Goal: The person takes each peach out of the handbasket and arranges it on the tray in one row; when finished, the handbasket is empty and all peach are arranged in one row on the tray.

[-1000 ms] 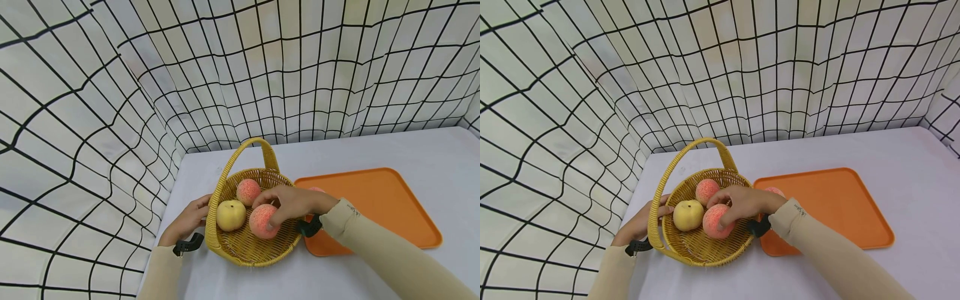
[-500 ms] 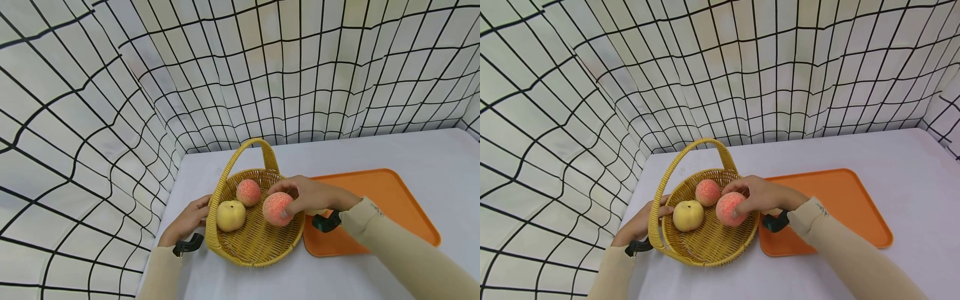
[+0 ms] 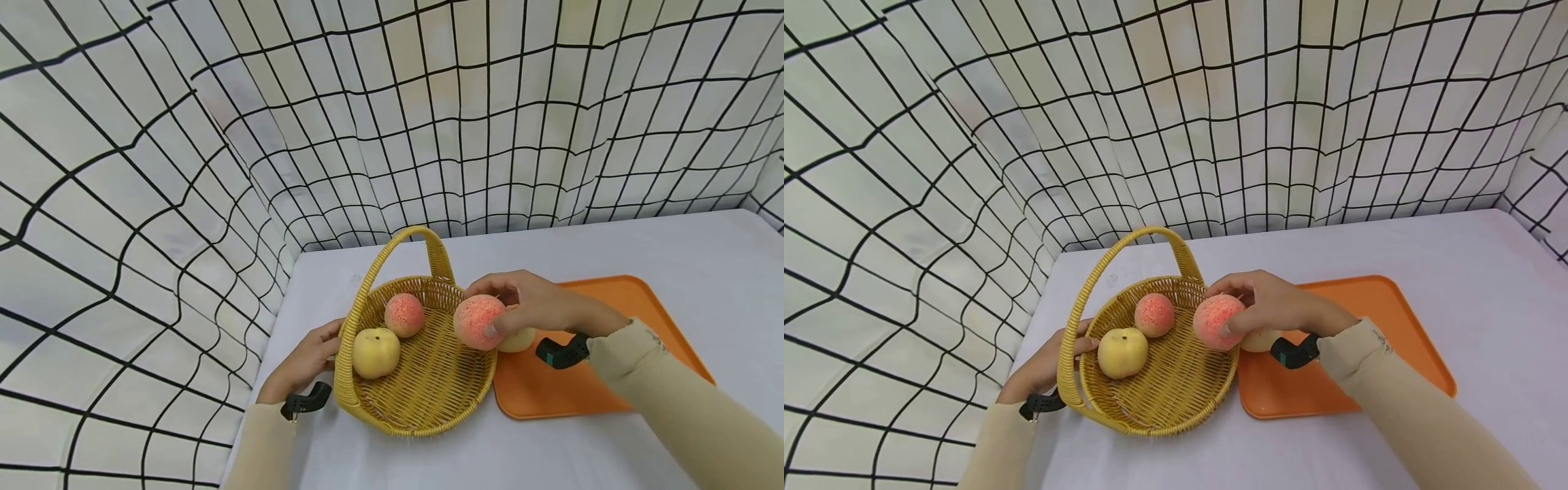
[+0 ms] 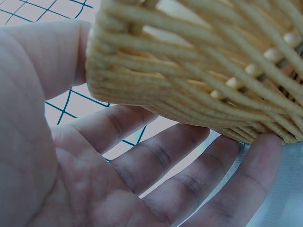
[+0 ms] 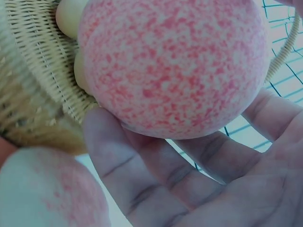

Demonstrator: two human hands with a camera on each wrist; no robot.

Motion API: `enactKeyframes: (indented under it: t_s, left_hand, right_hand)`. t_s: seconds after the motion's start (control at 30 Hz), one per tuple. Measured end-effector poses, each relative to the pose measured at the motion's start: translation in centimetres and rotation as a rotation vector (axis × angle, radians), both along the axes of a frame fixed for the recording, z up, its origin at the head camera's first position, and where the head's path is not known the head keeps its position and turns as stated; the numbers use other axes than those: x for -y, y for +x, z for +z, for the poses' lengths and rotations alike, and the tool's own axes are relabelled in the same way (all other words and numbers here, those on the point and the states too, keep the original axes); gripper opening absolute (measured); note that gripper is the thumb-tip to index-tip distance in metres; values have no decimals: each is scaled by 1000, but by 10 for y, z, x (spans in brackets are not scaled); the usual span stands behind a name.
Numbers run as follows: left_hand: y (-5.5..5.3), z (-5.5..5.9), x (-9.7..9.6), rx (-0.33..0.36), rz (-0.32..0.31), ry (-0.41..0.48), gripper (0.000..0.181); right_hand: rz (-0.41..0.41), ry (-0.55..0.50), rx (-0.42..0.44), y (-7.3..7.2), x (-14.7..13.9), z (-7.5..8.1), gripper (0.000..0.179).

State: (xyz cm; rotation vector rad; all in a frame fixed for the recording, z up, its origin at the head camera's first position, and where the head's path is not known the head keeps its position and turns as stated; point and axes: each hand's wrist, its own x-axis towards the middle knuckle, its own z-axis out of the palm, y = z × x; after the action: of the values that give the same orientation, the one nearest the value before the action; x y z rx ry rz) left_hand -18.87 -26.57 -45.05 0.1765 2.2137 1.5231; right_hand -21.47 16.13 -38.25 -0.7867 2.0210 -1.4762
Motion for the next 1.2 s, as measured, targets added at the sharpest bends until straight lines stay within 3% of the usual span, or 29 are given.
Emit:
enactKeyframes:
  t_s: [0.73,1.2]
  left_hand:
    - [1,1,2,2,-1,4,53]
    - [0,2,0,3,0,1,52]
  right_hand:
    - [-258,44,9,10,-71,-20,47]
    - [-387,142,-21,13,-96,-31,52]
